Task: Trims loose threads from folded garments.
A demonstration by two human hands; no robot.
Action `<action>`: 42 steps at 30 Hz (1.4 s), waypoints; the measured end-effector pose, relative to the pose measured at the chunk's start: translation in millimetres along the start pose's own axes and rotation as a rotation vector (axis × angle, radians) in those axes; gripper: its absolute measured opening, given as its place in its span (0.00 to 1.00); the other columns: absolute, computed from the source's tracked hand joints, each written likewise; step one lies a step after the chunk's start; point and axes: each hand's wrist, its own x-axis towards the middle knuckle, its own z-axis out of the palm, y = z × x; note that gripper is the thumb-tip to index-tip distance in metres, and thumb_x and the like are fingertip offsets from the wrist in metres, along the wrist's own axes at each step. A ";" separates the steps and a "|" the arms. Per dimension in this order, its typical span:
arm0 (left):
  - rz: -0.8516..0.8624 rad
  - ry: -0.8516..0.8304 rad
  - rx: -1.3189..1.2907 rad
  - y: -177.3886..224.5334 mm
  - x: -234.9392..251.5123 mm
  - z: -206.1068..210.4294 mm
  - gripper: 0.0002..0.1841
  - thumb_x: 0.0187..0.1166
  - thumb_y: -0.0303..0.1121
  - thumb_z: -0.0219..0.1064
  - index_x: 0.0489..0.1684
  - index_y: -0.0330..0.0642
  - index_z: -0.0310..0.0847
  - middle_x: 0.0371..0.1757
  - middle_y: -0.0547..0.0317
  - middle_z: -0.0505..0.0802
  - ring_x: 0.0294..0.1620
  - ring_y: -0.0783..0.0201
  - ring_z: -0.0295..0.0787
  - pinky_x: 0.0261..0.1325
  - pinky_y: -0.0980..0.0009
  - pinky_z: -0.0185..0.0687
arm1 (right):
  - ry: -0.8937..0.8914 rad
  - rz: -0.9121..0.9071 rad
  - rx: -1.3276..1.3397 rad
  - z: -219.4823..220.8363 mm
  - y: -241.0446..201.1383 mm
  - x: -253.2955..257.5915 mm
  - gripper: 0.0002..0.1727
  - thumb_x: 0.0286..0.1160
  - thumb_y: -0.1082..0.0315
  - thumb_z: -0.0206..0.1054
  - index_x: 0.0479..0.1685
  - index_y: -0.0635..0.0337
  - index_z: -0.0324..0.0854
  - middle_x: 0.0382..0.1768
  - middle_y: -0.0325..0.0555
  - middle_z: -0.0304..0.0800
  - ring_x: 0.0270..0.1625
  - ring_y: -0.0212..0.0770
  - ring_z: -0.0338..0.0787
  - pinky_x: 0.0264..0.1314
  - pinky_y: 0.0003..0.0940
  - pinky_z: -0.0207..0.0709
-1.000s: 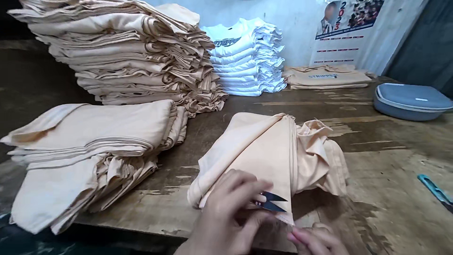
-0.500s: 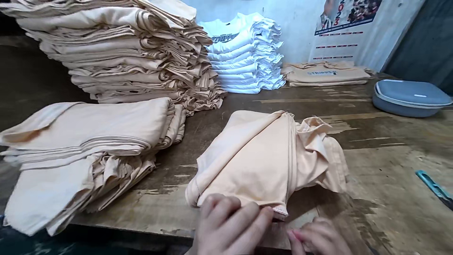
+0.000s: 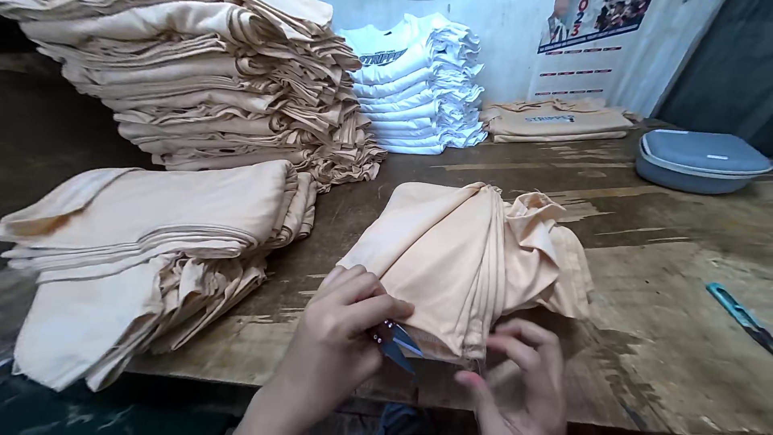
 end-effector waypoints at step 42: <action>-0.270 -0.083 0.166 27.1 4.0 20.1 0.28 0.82 0.52 0.66 0.70 0.37 0.80 0.54 0.36 0.84 0.52 0.43 0.82 0.55 0.45 0.77 | -0.330 0.143 0.647 -64.3 2.3 17.7 0.05 0.74 0.66 0.74 0.35 0.57 0.92 0.40 0.37 0.86 0.41 0.27 0.87 0.41 0.21 0.86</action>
